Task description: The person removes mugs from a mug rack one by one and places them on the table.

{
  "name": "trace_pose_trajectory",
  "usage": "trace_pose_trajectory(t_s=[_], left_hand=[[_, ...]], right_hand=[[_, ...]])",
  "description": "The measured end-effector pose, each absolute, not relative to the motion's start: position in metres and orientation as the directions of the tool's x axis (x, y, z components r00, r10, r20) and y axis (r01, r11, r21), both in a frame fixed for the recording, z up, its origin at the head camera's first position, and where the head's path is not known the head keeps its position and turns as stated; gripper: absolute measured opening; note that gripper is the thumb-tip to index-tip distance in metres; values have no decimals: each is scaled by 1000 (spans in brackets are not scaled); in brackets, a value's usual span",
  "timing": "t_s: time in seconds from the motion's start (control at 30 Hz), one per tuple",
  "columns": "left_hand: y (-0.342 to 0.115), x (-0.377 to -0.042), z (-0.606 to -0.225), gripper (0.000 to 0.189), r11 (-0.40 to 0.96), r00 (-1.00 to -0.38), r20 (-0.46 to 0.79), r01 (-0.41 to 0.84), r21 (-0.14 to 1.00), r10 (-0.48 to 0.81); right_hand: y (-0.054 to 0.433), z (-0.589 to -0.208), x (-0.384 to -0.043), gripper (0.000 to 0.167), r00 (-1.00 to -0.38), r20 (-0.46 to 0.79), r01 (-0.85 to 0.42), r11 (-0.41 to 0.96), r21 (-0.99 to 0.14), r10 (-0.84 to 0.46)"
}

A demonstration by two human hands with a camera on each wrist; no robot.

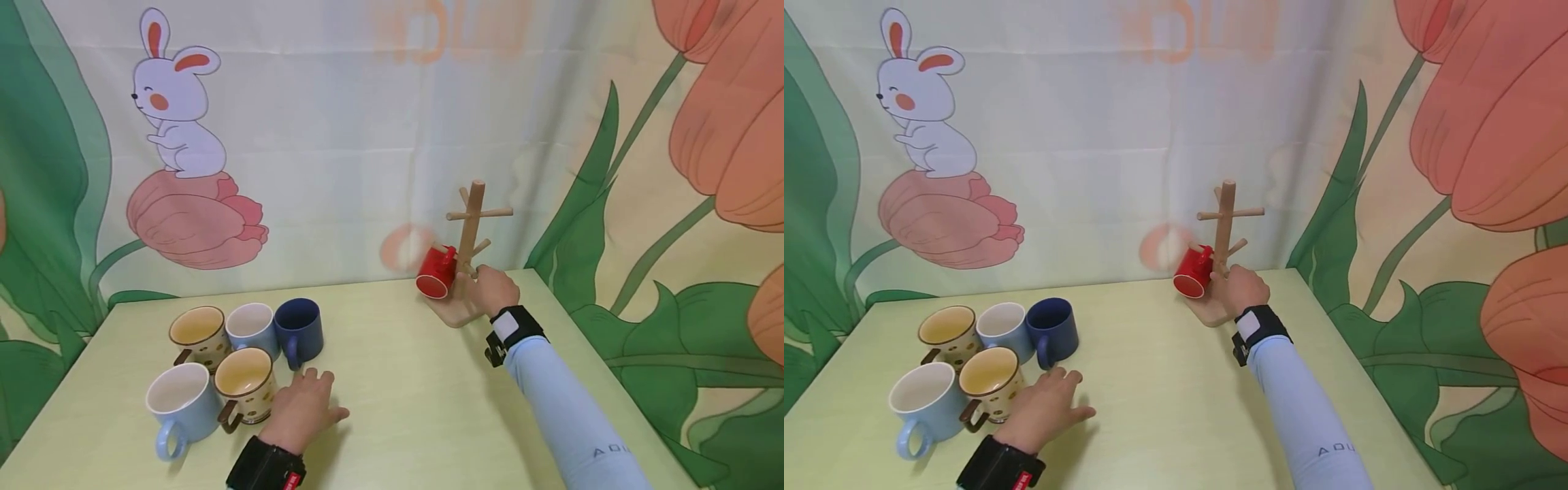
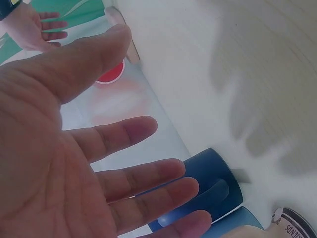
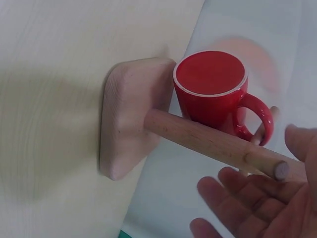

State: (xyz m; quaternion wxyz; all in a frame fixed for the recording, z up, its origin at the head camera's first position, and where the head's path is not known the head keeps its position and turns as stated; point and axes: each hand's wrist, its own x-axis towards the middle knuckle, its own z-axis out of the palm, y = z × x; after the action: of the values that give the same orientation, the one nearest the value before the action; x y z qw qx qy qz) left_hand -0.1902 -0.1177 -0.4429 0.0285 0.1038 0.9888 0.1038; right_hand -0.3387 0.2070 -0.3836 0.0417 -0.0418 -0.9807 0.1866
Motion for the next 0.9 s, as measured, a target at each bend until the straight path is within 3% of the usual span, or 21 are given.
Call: trace_pose_trajectory(t_s=[0.27, 0.63, 0.9], left_hand=[[-118, -189, -444, 57, 956, -977, -5, 207, 206, 213], [-119, -188, -448, 56, 956, -978, -17, 201, 213, 210], [-119, -186, -447, 55, 953, -974, -10, 218, 211, 224]], right_hand=[[205, -391, -348, 34, -986, 127, 46, 916, -399, 105], [210, -388, -350, 35, -989, 124, 26, 916, -401, 82], [239, -391, -359, 34, -991, 130, -96, 902, -420, -45]])
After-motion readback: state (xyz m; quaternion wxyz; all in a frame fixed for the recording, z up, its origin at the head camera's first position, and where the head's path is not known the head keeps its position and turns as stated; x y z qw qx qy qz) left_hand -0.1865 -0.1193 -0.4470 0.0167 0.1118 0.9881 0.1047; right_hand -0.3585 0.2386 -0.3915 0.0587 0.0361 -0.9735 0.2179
